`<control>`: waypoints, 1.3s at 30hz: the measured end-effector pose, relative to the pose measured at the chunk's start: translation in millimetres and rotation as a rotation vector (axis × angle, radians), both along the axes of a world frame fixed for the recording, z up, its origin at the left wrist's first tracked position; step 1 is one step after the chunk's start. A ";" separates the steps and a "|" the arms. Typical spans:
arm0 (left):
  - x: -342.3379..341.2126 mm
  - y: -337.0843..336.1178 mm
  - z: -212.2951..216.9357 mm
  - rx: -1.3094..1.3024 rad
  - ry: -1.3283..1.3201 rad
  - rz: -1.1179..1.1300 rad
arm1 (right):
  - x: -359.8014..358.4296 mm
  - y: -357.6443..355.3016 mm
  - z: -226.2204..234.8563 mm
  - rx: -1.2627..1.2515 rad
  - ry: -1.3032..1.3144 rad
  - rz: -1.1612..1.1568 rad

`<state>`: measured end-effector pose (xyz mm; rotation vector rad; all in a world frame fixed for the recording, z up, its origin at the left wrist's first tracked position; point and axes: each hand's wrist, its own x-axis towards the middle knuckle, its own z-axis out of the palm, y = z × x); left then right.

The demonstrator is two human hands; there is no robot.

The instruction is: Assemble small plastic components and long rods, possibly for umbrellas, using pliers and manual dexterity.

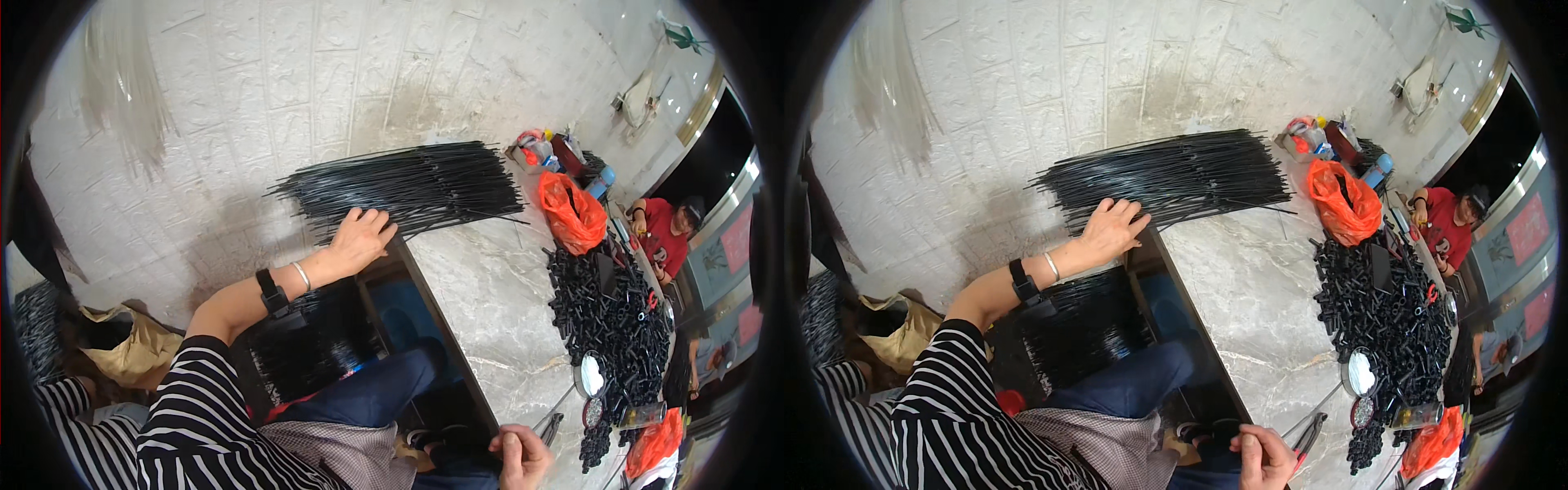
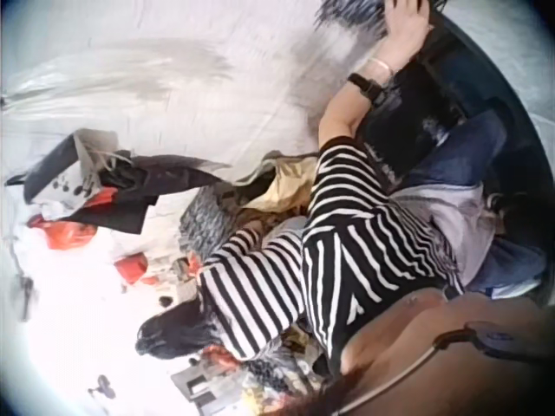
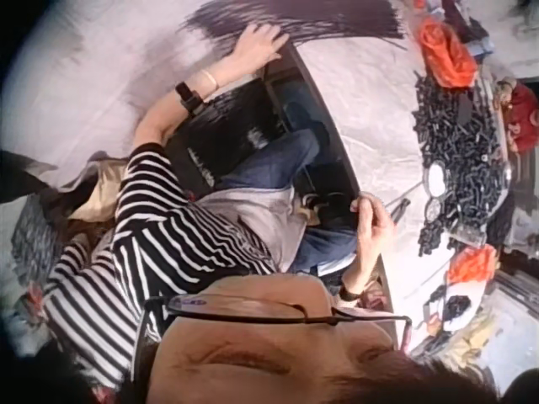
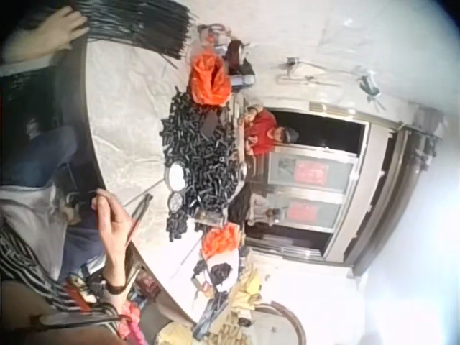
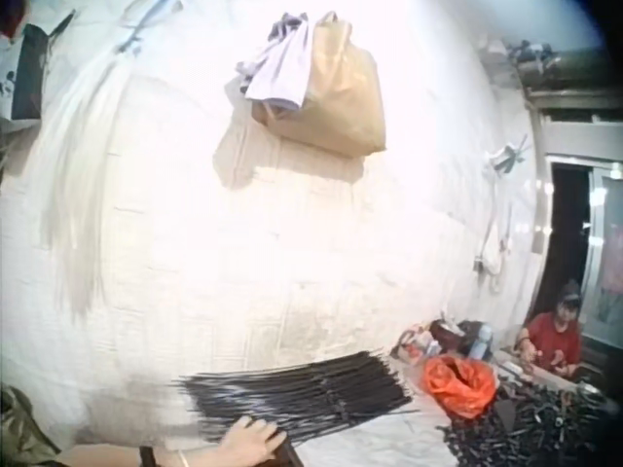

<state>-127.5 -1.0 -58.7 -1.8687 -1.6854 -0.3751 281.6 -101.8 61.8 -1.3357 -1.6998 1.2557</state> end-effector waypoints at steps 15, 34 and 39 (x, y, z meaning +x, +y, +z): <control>44.2 -12.0 15.6 -0.321 -0.157 -0.021 | -97.4 75.5 -83.0 -0.394 0.221 0.260; 78.1 -14.4 13.2 -0.449 -1.022 -0.261 | -168.9 105.0 -149.2 -0.798 0.745 0.022; 86.4 -4.3 -4.2 -0.582 -1.134 -0.182 | -167.8 99.8 -144.0 -0.749 0.674 -0.005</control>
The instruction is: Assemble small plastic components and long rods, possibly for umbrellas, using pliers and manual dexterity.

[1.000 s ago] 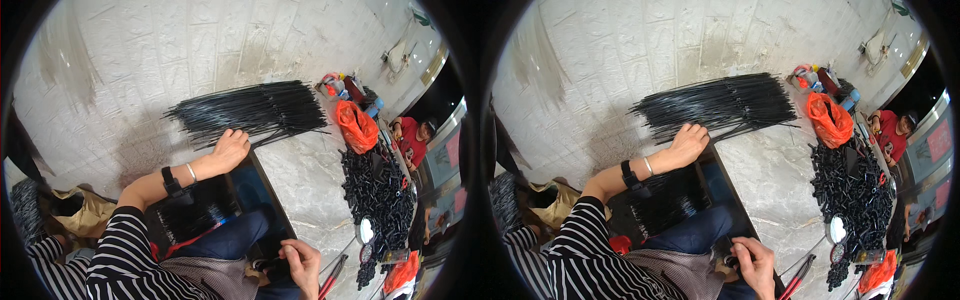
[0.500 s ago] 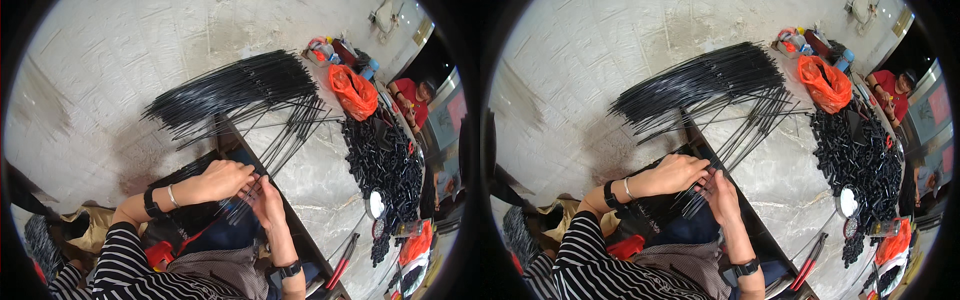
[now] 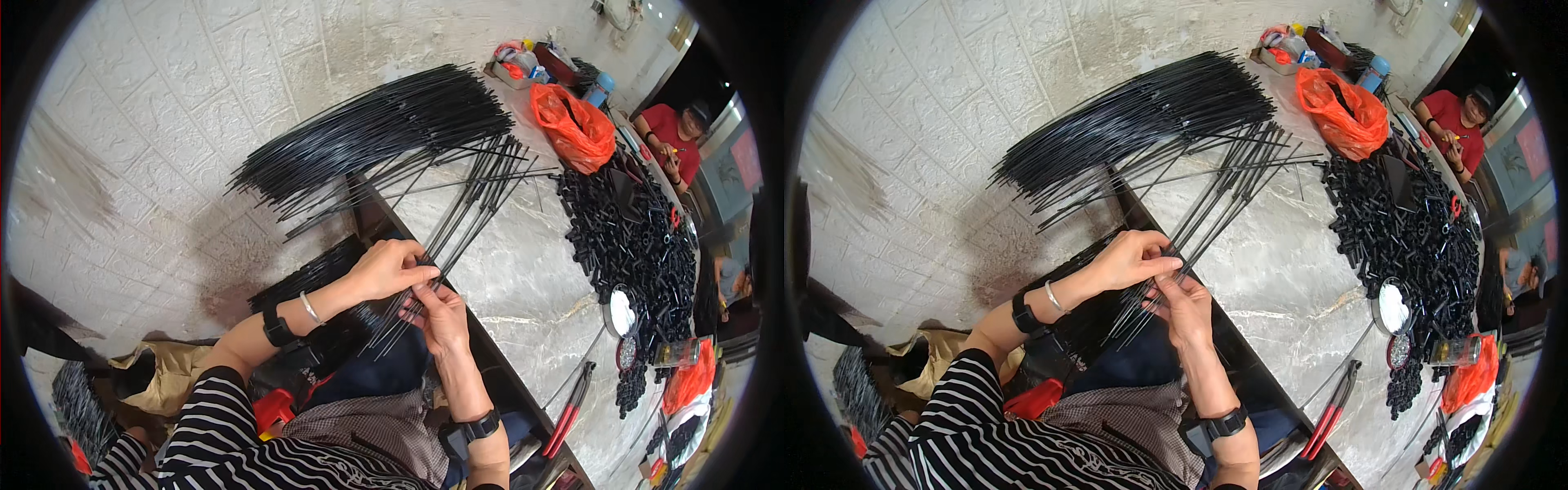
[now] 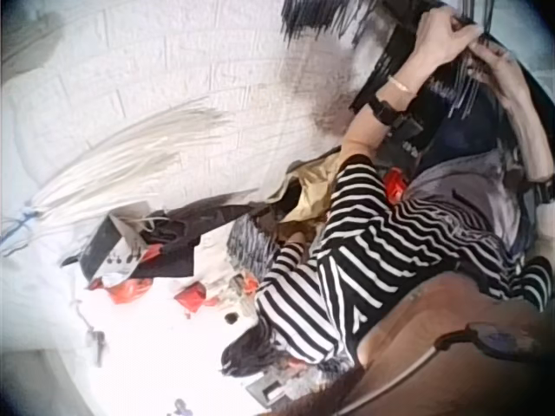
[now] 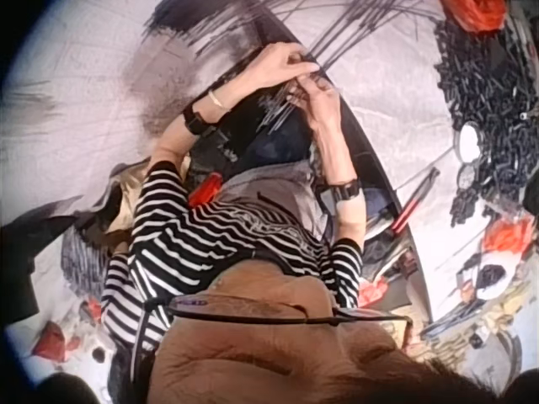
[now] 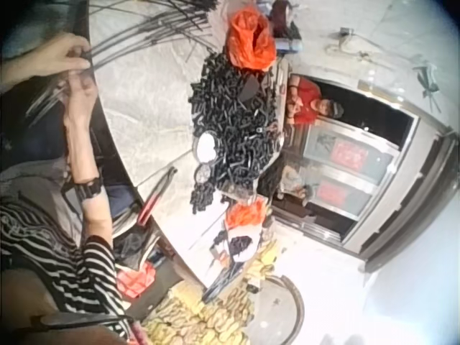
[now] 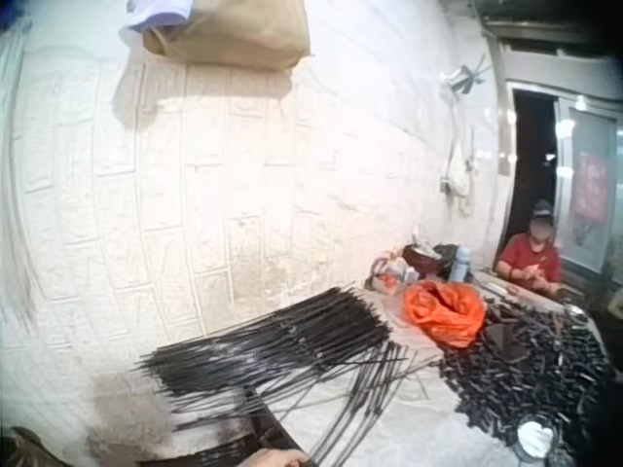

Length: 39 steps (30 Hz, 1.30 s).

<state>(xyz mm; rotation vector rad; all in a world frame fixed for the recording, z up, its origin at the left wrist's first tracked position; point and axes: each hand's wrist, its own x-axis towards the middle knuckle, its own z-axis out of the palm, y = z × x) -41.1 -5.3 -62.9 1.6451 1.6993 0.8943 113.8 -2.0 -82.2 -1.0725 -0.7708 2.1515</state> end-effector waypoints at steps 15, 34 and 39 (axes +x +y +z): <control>-3.1 -0.8 -10.2 -0.210 -0.477 -0.023 | 40.7 -14.8 12.5 0.017 -0.080 -0.111; -66.5 33.1 12.0 0.286 0.897 0.112 | 53.0 -15.9 5.0 0.066 -0.049 -0.053; -59.6 27.4 37.5 0.243 0.871 0.129 | 51.9 -14.9 1.6 0.039 0.001 -0.047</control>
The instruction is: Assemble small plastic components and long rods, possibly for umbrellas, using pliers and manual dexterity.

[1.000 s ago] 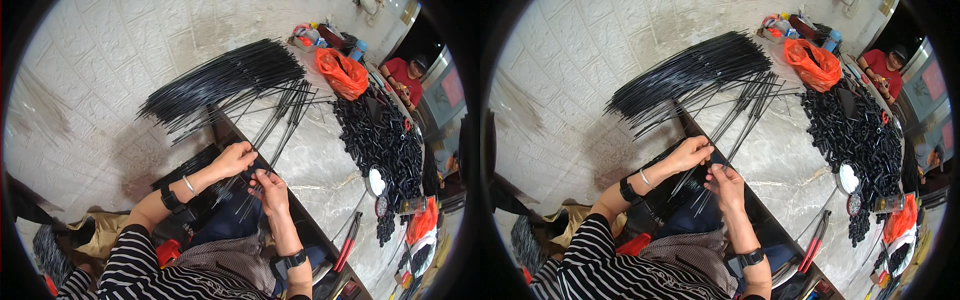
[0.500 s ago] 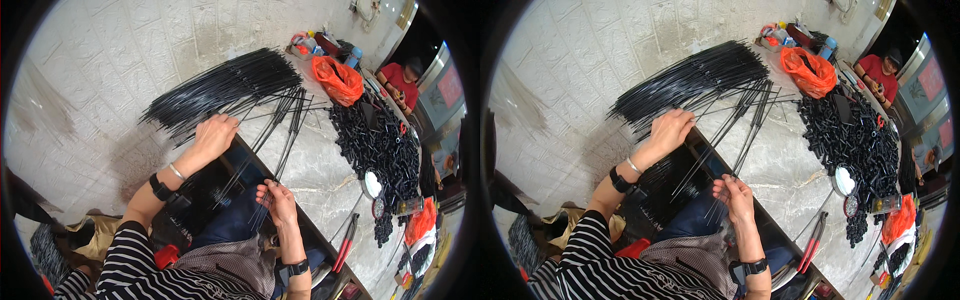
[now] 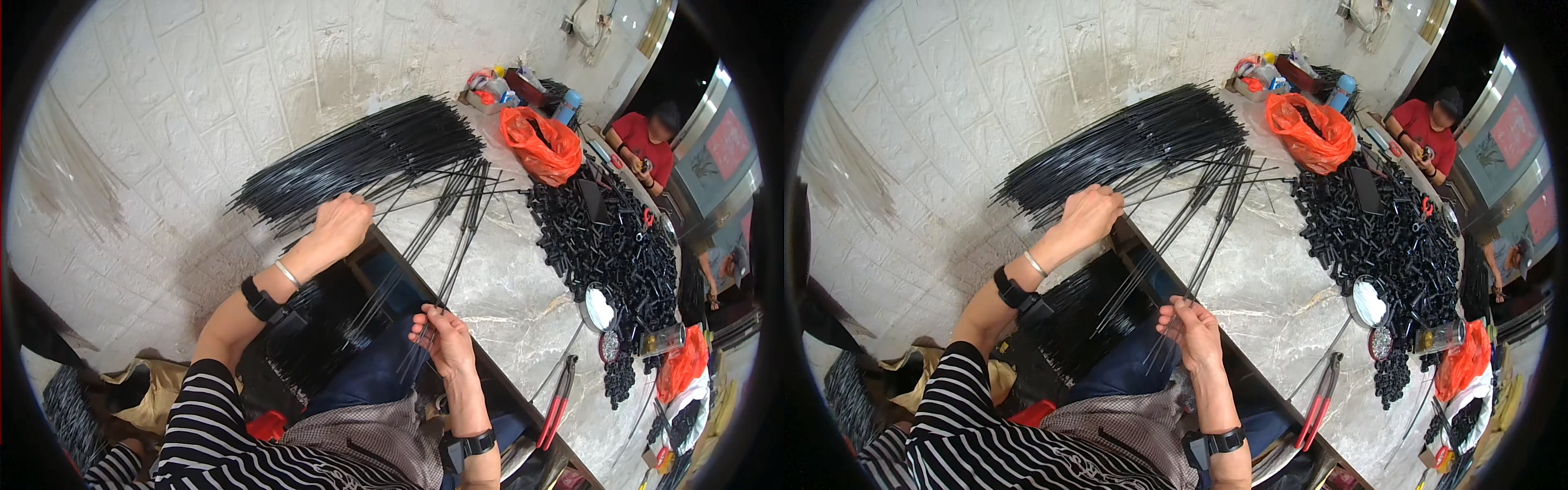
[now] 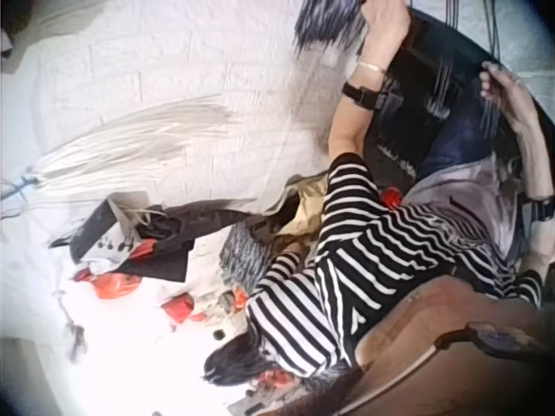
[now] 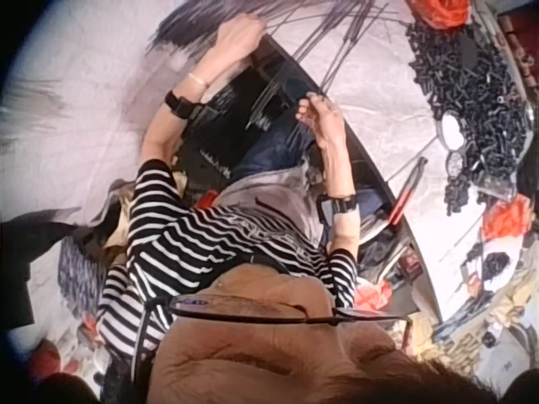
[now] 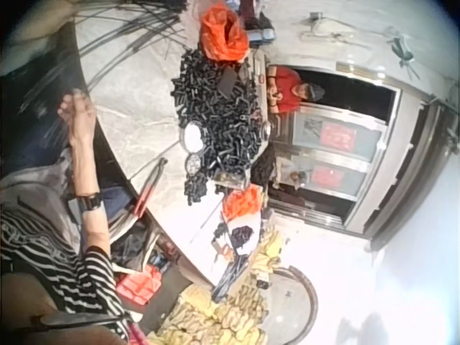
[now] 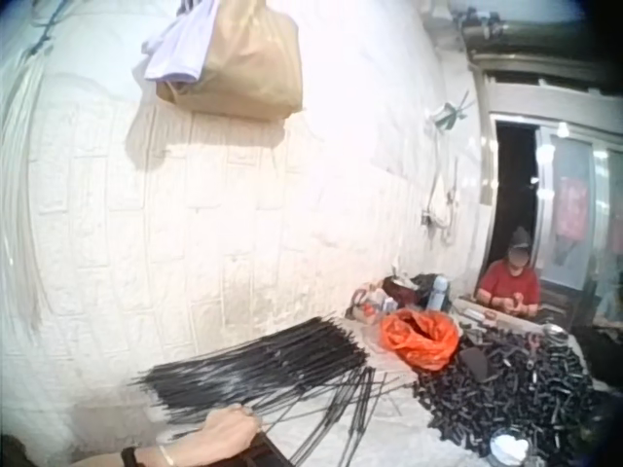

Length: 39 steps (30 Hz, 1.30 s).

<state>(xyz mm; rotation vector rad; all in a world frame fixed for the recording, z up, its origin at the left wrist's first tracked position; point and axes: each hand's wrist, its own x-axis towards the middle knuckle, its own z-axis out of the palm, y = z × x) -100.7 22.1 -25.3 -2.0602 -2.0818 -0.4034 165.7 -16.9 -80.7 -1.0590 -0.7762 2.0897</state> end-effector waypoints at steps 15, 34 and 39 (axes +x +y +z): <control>36.8 44.0 3.9 0.020 -0.259 -0.389 | -64.9 14.7 0.2 -0.148 0.395 -0.002; -8.8 122.9 -25.4 0.200 0.185 -0.416 | -49.4 22.3 14.6 -0.100 0.249 0.058; -44.3 134.5 -0.8 0.099 0.432 -0.440 | -39.3 20.9 36.1 -0.046 0.177 0.056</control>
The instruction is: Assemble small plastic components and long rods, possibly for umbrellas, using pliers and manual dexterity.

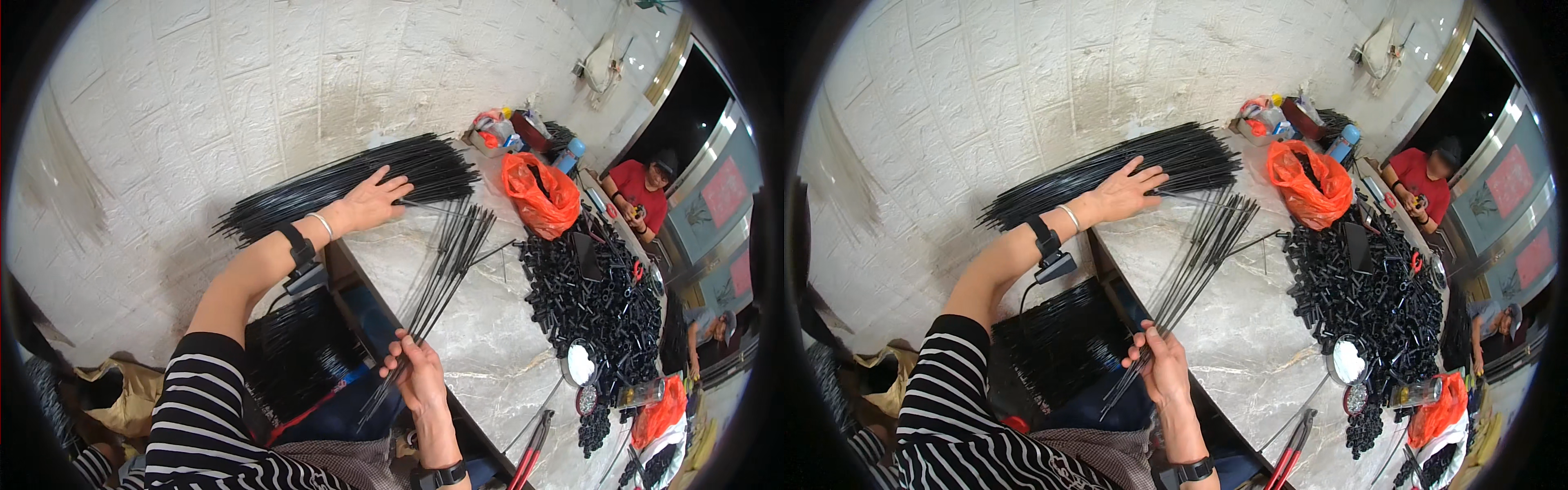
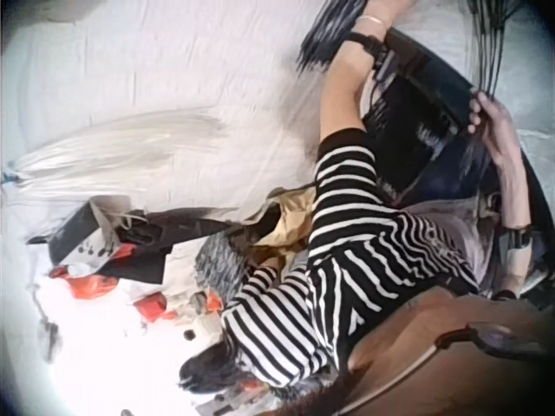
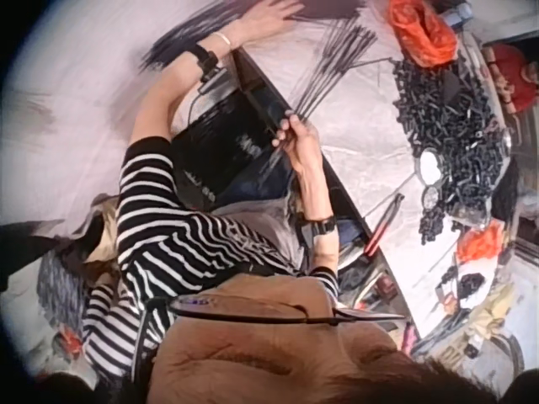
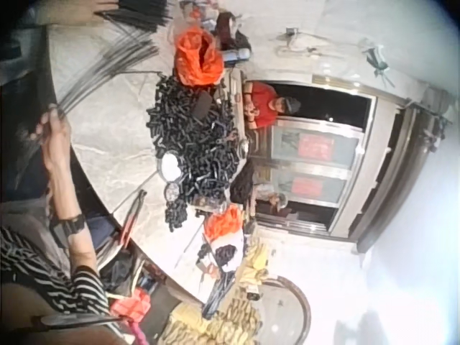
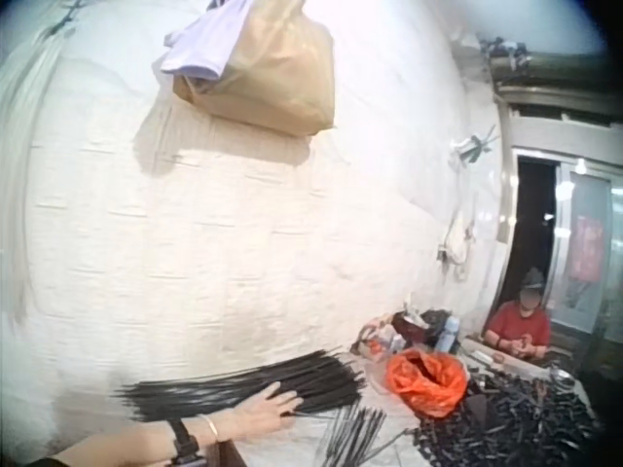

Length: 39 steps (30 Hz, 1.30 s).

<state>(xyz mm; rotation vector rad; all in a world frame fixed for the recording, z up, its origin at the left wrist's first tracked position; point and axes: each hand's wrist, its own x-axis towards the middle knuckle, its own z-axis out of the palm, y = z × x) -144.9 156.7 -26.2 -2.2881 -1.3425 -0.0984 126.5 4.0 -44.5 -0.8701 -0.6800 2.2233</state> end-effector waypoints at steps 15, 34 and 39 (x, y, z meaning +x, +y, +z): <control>-1.8 23.9 -7.4 -0.161 -0.094 0.072 | 93.7 -29.4 131.3 0.354 -0.246 -0.345; 245.5 -144.4 95.2 -0.905 -1.348 -0.425 | 139.7 -93.3 100.0 0.439 -0.132 -0.283; 291.4 -168.7 84.0 -1.301 -2.023 -0.538 | 157.0 -118.0 76.1 0.353 -0.018 -0.182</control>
